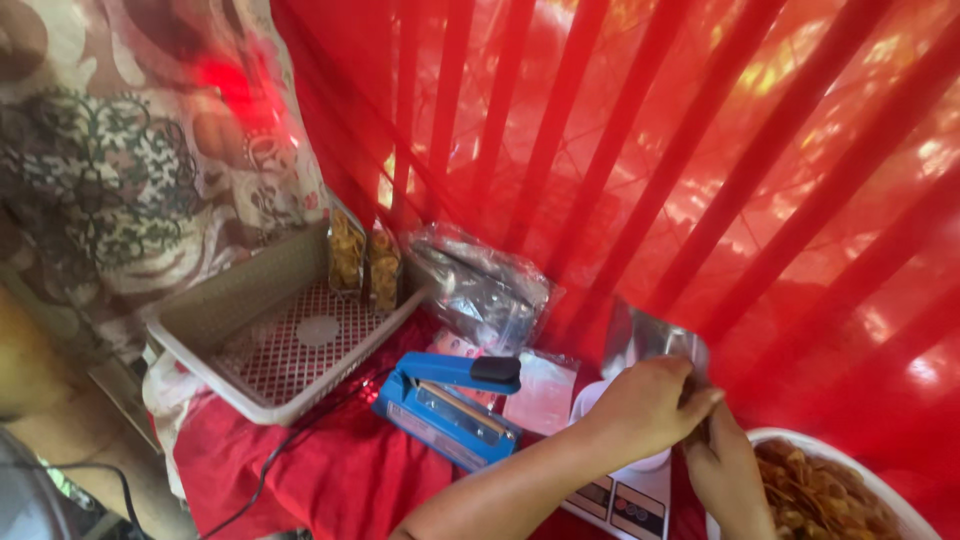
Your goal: The person fills clear plastic bags with dried food items from a white colander, using a digital scale to measure the weight. They then use a blue heat sealer to close the bags and place the finished packages into a white basket. The process is repeated for multiple bags.
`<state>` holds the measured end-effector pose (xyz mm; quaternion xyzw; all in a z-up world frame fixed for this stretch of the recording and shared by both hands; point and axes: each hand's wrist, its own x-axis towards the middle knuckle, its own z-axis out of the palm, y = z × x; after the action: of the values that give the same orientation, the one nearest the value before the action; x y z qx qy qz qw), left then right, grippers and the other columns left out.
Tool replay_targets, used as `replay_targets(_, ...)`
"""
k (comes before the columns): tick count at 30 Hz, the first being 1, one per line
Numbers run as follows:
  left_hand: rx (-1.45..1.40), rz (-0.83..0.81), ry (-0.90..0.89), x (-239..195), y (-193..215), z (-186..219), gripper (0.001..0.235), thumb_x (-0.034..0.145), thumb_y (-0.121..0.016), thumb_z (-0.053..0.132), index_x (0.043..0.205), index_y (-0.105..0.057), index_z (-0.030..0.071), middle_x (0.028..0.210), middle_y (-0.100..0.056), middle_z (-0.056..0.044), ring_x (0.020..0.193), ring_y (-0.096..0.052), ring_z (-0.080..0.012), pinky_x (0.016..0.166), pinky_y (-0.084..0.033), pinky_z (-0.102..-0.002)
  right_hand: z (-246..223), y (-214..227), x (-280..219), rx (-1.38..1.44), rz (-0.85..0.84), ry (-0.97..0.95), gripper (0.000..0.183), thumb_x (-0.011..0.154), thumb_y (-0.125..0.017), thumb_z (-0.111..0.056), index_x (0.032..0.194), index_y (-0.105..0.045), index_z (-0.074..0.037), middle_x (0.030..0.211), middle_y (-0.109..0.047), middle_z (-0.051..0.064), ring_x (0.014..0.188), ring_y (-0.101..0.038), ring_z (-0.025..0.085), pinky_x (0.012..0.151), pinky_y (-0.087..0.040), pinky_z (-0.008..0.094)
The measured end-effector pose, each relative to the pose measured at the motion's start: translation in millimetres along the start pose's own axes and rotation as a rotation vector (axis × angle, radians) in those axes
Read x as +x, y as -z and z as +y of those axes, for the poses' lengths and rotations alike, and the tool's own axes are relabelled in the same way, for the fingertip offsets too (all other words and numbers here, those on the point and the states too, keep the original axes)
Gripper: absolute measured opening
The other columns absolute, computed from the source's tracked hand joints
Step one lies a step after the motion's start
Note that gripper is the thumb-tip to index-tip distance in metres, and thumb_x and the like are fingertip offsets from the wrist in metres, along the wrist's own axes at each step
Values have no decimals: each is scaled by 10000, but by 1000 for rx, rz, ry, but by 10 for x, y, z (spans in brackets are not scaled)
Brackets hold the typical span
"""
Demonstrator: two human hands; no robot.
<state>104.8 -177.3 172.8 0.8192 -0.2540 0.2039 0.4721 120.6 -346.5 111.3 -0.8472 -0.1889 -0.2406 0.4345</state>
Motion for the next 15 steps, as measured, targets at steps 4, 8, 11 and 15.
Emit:
replay_targets(4,-137,34,-24,-26,34,-177,309,1032,-578,251,983,-677,-38,918,-697,-239,851,-697,-410,745,-537,-489,-260,74,-61,59,-86,-152,638,918,-568,8,1543,-452,-40,1213,-712,180,1124,-669,204,954,-514,326)
replay_targets(8,-395,-20,91,-88,194,-110,268,1005,-588,228,983,-680,-23,815,-718,-181,742,-741,-320,658,-560,-404,-444,25,-39,396,-94,-108,656,876,-559,27,1504,-376,-22,1370,-601,85,1244,-589,145,999,-480,284)
replay_targets(11,-371,67,108,-153,290,42,274,982,-660,251,949,-684,-20,775,-703,-175,682,-719,-305,602,-533,-393,-560,49,-93,80,-2,-171,446,922,-661,5,1367,-631,4,1082,-720,102,971,-667,178,808,-529,301)
replay_targets(15,-304,157,-1,-198,340,82,278,993,-697,278,942,-698,5,785,-698,-160,706,-706,-296,612,-524,-390,-556,3,-96,422,20,-92,379,927,-642,34,1305,-639,58,1162,-681,93,1075,-644,151,925,-520,280)
